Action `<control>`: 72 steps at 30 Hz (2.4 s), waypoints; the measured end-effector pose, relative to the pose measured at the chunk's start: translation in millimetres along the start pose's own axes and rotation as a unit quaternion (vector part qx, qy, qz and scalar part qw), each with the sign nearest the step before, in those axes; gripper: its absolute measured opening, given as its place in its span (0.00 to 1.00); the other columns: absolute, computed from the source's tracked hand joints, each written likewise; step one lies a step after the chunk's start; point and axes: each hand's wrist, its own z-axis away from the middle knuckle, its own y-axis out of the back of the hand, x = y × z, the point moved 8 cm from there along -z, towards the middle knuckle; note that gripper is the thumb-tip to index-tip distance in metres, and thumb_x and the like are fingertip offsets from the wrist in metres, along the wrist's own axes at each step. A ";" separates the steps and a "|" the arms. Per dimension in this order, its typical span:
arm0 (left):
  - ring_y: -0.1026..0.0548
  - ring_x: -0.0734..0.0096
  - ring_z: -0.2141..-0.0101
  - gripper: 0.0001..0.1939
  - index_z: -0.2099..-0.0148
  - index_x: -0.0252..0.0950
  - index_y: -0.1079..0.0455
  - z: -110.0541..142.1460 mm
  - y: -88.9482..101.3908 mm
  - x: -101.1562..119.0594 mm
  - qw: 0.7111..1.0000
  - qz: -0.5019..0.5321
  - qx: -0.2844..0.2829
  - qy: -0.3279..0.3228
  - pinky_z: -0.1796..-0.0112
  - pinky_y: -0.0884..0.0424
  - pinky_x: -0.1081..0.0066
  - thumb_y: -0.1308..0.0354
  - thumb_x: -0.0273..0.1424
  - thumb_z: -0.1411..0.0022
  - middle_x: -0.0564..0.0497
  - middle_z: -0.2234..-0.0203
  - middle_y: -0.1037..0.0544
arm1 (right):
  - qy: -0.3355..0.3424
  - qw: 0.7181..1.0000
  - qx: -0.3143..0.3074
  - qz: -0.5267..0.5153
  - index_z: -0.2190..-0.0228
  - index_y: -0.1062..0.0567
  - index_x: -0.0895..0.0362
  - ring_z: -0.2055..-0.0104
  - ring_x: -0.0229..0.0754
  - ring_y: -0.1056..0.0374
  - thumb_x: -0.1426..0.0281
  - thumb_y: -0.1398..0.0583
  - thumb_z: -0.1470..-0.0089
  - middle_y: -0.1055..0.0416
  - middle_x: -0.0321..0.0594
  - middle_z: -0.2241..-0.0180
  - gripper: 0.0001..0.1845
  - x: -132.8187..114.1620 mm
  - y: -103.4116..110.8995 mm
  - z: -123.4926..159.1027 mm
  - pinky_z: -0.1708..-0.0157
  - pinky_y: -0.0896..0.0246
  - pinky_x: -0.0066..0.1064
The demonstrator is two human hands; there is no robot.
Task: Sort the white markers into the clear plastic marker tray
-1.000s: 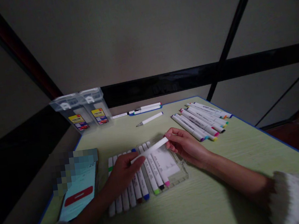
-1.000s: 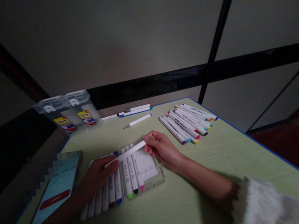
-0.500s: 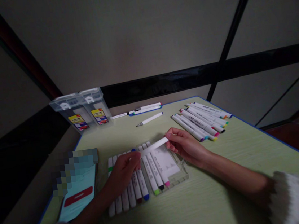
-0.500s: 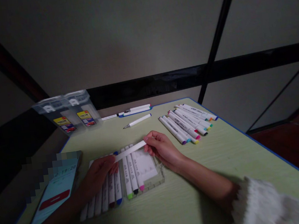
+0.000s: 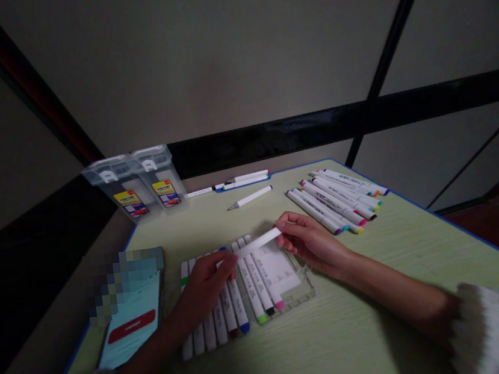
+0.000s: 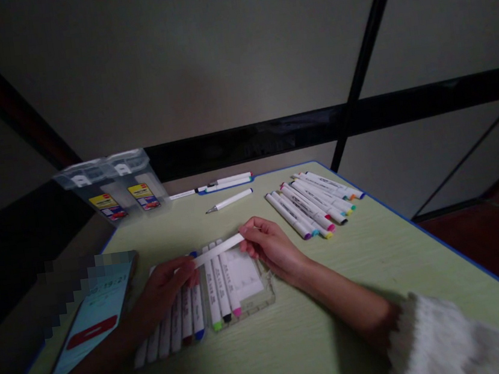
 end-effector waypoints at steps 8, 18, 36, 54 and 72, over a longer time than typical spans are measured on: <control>0.39 0.72 0.80 0.18 0.80 0.37 0.41 2.4 4.8 5.9 0.999 -0.035 0.027 -0.011 0.75 0.41 0.73 0.62 0.36 0.42 0.56 0.84 0.39 | 0.000 1.000 -0.004 -0.002 0.81 0.36 0.59 0.85 0.27 0.47 0.67 0.38 0.60 0.35 0.31 0.86 0.12 -1.1 -0.6 0.1 0.84 0.57 0.20; 0.40 0.72 0.79 0.19 0.80 0.37 0.43 2.4 1.0 2.0 0.999 -0.030 0.010 -0.010 0.75 0.42 0.73 0.62 0.37 0.41 0.57 0.84 0.40 | 0.000 1.000 -0.001 -0.001 0.81 0.36 0.59 0.85 0.27 0.47 0.67 0.38 0.60 0.35 0.31 0.86 0.12 -1.5 -0.2 -0.3 0.84 0.57 0.20; 0.37 0.69 0.74 0.18 0.76 0.37 0.40 2.3 0.9 -3.0 0.999 -0.040 0.008 0.020 0.72 0.39 0.72 0.64 0.38 0.42 0.54 0.80 0.37 | 0.000 1.000 -0.009 0.007 0.81 0.36 0.59 0.84 0.27 0.48 0.67 0.38 0.60 0.35 0.31 0.86 0.12 -1.9 -1.8 0.1 0.84 0.57 0.21; 0.38 0.73 0.75 0.10 0.66 0.35 0.37 0.6 2.5 -0.8 1.000 0.003 0.015 0.003 0.74 0.42 0.75 0.57 0.34 0.43 0.57 0.79 0.38 | 0.001 1.000 -0.012 0.022 0.80 0.35 0.59 0.83 0.28 0.49 0.67 0.39 0.58 0.37 0.31 0.85 0.10 -2.3 -3.5 1.6 0.83 0.58 0.22; 0.39 0.76 0.80 0.08 0.67 0.35 0.39 0.8 -0.3 1.1 0.998 0.061 0.003 -0.013 0.77 0.42 0.76 0.56 0.33 0.42 0.59 0.83 0.37 | 0.001 1.000 -0.011 0.019 0.80 0.35 0.58 0.84 0.29 0.49 0.66 0.38 0.59 0.37 0.31 0.85 0.11 -1.0 -1.3 0.2 0.83 0.59 0.23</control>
